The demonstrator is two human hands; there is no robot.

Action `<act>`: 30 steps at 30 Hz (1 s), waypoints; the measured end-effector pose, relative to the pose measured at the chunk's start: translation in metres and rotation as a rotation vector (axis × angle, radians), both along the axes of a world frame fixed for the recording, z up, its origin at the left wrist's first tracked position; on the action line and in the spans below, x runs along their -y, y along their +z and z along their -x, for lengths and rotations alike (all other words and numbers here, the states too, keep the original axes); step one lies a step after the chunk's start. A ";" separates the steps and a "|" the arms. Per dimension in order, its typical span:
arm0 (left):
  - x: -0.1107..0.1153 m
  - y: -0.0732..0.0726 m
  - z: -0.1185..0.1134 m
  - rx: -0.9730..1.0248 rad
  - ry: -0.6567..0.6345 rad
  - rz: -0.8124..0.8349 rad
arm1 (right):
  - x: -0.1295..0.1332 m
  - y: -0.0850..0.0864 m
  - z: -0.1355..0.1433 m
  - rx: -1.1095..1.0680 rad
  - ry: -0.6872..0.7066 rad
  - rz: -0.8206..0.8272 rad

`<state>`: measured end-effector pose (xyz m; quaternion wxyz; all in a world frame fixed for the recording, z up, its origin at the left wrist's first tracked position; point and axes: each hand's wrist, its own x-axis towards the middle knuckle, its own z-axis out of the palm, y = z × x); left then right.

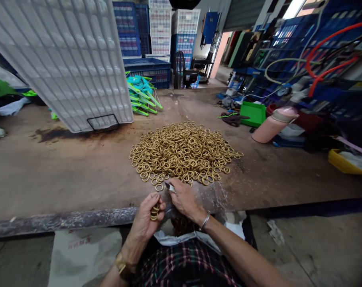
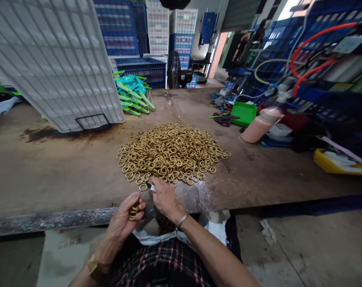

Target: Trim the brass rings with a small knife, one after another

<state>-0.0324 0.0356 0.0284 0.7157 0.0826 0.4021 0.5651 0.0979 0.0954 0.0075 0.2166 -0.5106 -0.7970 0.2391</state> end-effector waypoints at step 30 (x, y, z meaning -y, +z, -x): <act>0.003 -0.004 -0.026 -0.716 -0.252 -0.167 | 0.020 0.013 -0.020 -0.525 -0.125 0.336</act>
